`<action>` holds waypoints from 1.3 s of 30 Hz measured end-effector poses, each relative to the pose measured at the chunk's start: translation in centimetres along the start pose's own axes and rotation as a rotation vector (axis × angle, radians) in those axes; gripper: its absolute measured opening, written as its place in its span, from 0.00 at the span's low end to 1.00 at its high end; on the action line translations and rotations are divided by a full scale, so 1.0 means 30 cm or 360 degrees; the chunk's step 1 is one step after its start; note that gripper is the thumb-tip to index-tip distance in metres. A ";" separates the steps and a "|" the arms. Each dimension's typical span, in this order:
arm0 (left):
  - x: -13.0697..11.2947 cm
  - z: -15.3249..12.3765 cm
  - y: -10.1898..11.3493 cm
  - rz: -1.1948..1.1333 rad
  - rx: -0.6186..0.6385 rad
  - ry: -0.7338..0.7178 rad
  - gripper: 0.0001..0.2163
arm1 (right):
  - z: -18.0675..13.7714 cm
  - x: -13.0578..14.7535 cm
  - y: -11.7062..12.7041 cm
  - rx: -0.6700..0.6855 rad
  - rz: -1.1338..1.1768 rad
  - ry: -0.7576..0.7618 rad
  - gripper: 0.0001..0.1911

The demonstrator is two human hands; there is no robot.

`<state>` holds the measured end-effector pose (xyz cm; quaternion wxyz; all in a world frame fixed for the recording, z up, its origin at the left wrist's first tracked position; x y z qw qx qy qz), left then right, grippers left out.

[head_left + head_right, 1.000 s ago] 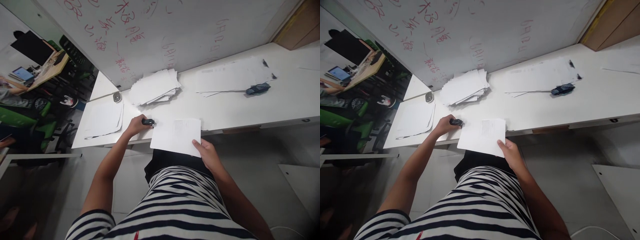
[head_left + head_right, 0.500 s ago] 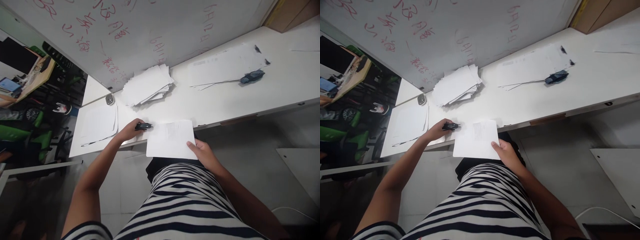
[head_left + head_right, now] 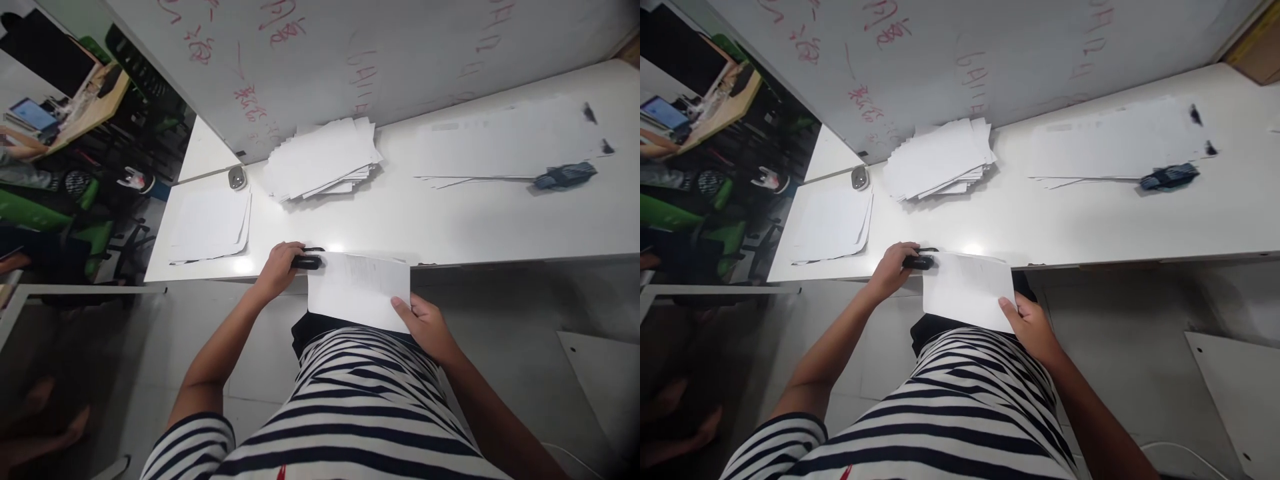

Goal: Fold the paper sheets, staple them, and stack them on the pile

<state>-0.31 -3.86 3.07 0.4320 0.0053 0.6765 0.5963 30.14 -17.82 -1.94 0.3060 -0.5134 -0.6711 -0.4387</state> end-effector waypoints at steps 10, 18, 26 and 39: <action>-0.005 -0.008 -0.004 0.0038 0.0061 0.0099 0.17 | 0.013 -0.013 -0.030 -0.0002 -0.0076 -0.0022 0.24; -0.012 0.000 0.008 -0.0020 0.0096 0.0115 0.17 | 0.020 -0.003 -0.042 0.0006 -0.0006 -0.0029 0.25; -0.003 0.001 0.010 0.0010 0.0139 0.0115 0.19 | 0.027 -0.001 -0.043 0.0006 -0.0011 -0.0020 0.25; 0.024 0.008 0.024 0.0032 0.0167 0.0006 0.27 | 0.046 -0.003 -0.057 -0.0053 0.0029 -0.0025 0.25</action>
Point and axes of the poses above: each hand's wrist, its own z-axis towards the middle knuckle, its own y-axis out of the back of the hand, x = y × z, the point moved 1 cm from there along z, towards the middle knuckle, and after that the axes turned 15 degrees about -z, right-handed, at the moved point
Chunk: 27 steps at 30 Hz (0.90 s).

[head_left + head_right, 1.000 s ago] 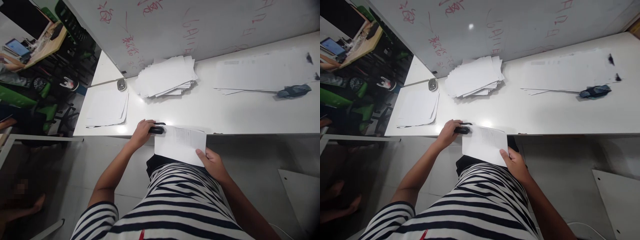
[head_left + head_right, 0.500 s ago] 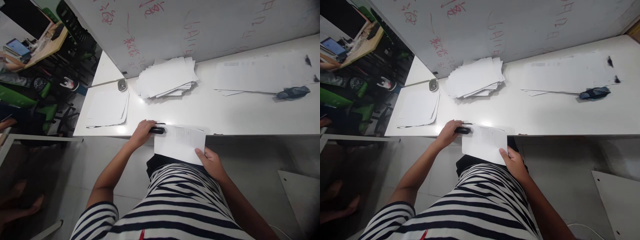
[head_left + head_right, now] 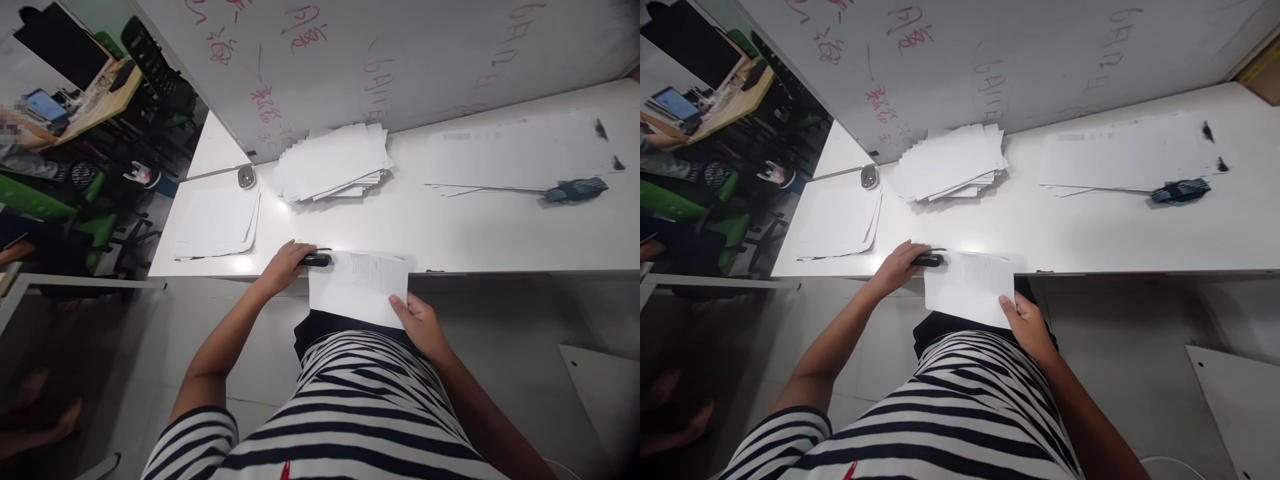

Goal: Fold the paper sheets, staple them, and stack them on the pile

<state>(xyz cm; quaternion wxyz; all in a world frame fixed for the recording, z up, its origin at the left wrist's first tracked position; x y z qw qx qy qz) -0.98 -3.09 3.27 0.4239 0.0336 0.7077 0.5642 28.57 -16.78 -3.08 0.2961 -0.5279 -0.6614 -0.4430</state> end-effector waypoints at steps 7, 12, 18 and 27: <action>0.005 0.004 0.008 -0.0013 0.0044 -0.0009 0.26 | 0.006 -0.005 -0.004 -0.0025 0.0051 -0.0007 0.26; 0.002 0.006 0.010 -0.0057 0.0027 -0.0022 0.25 | 0.019 -0.003 -0.006 -0.0083 0.0037 0.0021 0.27; -0.021 0.023 0.032 -0.0125 0.0071 0.0001 0.23 | 0.028 0.019 -0.006 -0.0164 0.0009 0.0061 0.25; -0.031 0.068 0.078 -0.0287 0.0238 0.0146 0.18 | 0.048 0.060 -0.001 -0.0208 0.0011 0.0085 0.24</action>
Point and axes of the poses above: each hand's wrist, its own z-axis towards the middle knuckle, its own y-axis out of the back of the hand, x = y × z, the point moved 1 cm from there along z, towards the middle knuckle, and after that the axes turned 15 degrees about -z, right-handed, at the moved point
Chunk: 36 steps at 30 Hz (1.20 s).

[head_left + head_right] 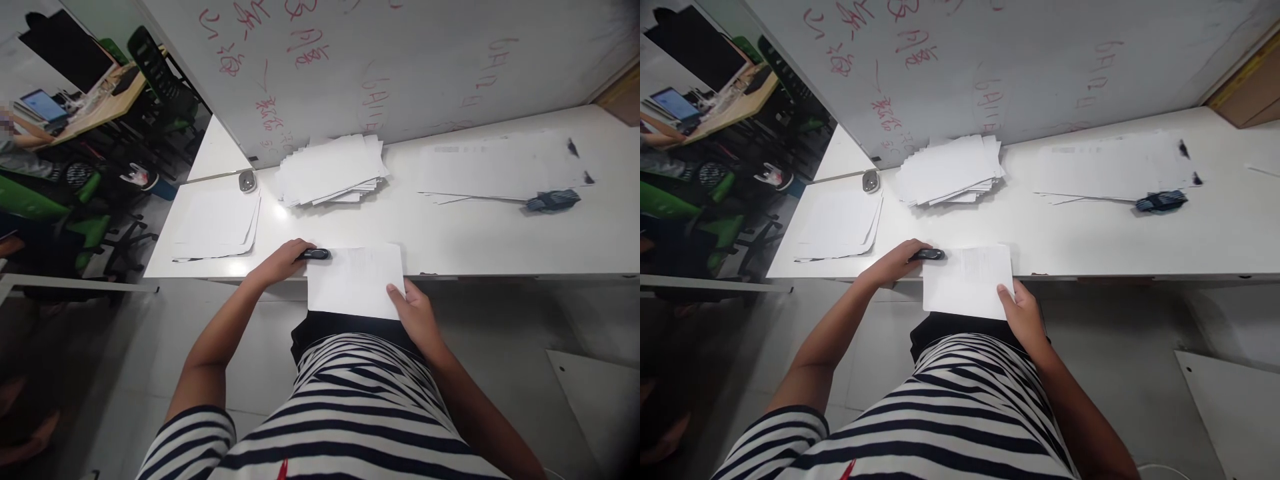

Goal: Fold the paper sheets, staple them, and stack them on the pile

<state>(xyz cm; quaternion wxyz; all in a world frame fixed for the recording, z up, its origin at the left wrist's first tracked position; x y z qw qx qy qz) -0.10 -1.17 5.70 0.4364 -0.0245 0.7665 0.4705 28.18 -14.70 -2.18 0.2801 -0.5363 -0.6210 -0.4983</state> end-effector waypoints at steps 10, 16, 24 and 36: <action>0.013 0.026 -0.002 0.0120 0.0027 0.0052 0.26 | 0.011 0.003 -0.008 -0.0028 0.0029 0.0024 0.23; -0.020 0.045 0.090 -0.0094 0.0367 0.0304 0.29 | 0.011 0.015 -0.014 -0.0031 0.0083 0.0056 0.22; -0.107 0.189 -0.016 0.0027 -0.0404 0.0459 0.30 | 0.013 0.038 -0.013 -0.0042 0.0039 0.0089 0.23; -0.062 0.282 -0.136 0.0518 -0.0386 0.0413 0.21 | 0.027 0.045 0.002 0.0010 0.0061 0.0044 0.23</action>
Point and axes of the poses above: each hand's wrist, its own z-axis towards the middle knuckle, its own y-axis out of the back of the hand, x = y × z, the point moved 1 cm from there along z, towards the middle knuckle, and after that the axes turned 15 degrees about -z, right-handed, at the moved point
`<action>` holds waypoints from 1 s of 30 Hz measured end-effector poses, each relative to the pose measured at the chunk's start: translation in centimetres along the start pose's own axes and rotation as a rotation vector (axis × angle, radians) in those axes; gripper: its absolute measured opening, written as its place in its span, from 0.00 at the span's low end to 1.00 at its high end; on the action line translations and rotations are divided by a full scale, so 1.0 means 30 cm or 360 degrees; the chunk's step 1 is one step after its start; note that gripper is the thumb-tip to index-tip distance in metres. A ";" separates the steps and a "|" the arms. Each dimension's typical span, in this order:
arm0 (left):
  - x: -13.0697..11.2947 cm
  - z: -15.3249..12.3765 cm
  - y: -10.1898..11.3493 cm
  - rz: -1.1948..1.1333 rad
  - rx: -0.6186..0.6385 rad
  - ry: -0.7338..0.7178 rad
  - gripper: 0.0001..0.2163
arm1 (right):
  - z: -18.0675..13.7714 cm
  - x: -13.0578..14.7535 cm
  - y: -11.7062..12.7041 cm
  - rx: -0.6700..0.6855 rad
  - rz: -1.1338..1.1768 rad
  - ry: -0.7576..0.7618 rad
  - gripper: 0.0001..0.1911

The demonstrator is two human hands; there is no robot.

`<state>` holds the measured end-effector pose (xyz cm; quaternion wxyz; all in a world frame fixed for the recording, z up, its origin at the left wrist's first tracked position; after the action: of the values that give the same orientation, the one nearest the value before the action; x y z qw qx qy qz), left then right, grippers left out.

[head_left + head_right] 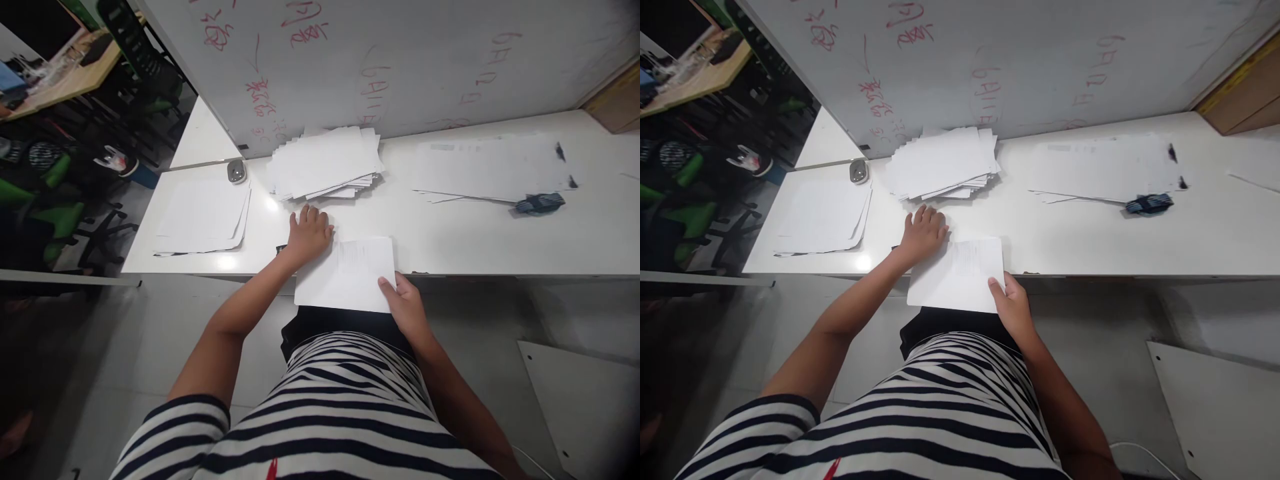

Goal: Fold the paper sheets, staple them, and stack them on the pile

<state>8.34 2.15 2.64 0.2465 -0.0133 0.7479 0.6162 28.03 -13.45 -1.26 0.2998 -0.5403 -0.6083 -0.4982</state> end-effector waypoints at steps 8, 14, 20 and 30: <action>0.012 -0.012 -0.006 -0.0112 -0.0153 -0.0091 0.18 | 0.007 -0.046 -0.027 0.0007 0.0065 0.0066 0.24; 0.011 -0.010 -0.002 -0.0096 -0.0177 -0.0121 0.17 | 0.012 -0.034 -0.030 -0.0002 0.0072 0.0113 0.24; 0.017 -0.015 0.053 -0.0649 -0.0137 -0.0105 0.19 | 0.009 -0.017 -0.030 -0.0042 -0.0008 0.0125 0.24; 0.196 -0.225 0.129 -0.0819 -0.0292 -0.0343 0.21 | -0.002 0.005 0.009 -0.0035 -0.0105 0.0048 0.26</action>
<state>-0.47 -1.52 4.72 0.4703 -0.1593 0.6308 0.5963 28.24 -13.48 -1.05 0.2863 -0.5157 -0.6156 -0.5226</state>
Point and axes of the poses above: each hand's wrist, its own z-axis towards the middle knuckle, its own y-axis out of the back of the hand, x = y × z, the point moved 1 cm from there along z, towards the middle knuckle, and after that the axes turned 15 degrees about -z, right-handed, at the moved point
